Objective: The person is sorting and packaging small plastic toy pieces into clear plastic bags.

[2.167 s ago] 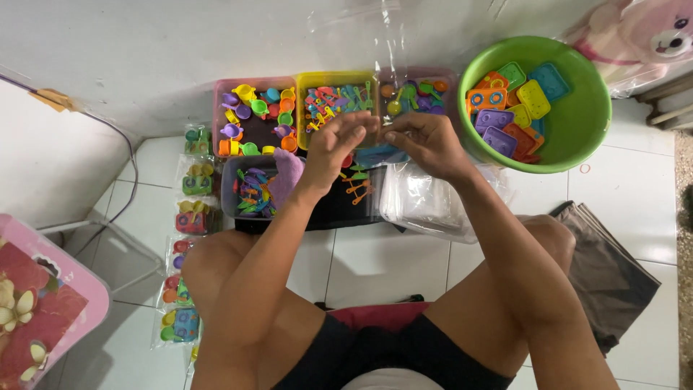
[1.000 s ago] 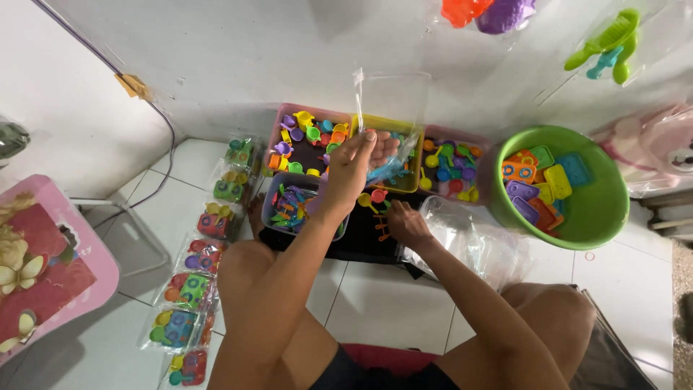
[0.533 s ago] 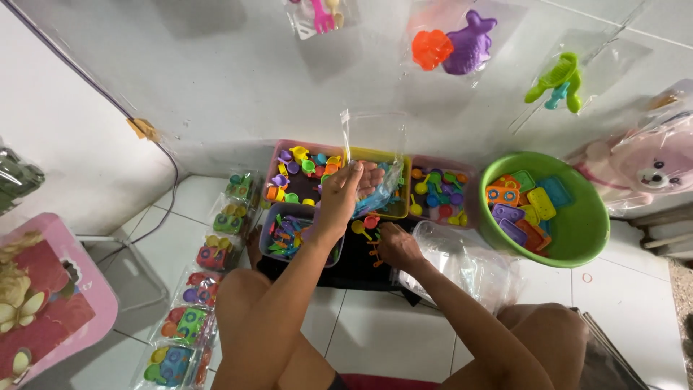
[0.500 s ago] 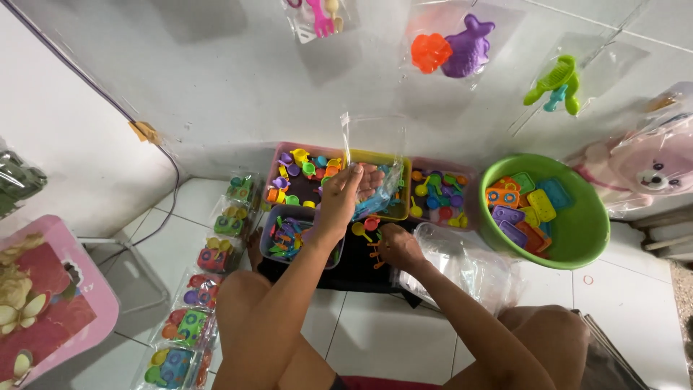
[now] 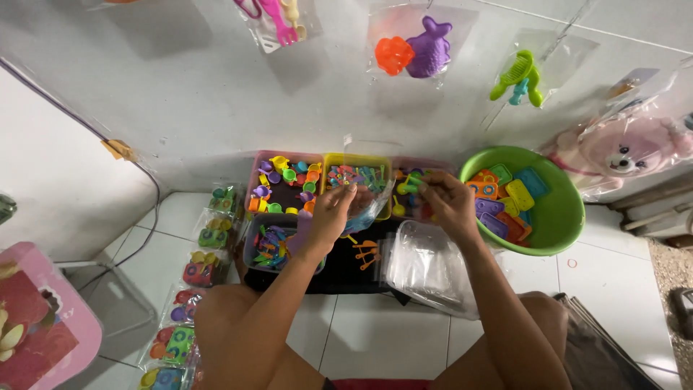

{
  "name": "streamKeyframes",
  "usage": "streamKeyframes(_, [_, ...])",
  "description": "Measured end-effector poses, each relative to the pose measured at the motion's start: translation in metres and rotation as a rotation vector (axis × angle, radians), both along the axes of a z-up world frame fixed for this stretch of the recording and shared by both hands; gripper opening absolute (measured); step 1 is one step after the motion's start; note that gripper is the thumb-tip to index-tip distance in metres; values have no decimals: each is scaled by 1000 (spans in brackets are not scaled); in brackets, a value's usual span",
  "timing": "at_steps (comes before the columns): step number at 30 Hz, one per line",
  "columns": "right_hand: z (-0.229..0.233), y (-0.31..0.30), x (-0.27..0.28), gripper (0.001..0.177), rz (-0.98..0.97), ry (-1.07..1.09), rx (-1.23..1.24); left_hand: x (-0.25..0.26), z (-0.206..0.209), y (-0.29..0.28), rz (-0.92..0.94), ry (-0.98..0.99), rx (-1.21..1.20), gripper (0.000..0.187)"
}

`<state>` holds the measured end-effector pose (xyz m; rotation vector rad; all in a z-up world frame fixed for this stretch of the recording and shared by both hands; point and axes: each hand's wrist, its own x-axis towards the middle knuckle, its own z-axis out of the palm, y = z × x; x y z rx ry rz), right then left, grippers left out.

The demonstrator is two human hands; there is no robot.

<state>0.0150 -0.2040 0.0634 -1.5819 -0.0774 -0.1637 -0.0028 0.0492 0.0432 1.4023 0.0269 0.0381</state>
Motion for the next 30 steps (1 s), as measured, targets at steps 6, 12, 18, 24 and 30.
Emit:
streamKeyframes(6, [66,-9,-21,20,3,-381,-156,-9,-9,-19,-233,75,14,39])
streamKeyframes(12, [82,-20,-25,26,16,-588,-507,-16,-23,-27,-388,94,149,38])
streamKeyframes(18, [79,-28,-22,19,116,-623,-647,-22,-25,-33,-437,50,168,32])
streamKeyframes(24, [93,-12,-31,15,179,-547,-753,-28,-14,-32,-427,-55,175,30])
streamKeyframes(30, [62,-15,-15,27,103,-554,-636,-21,-36,-36,-371,-109,98,34])
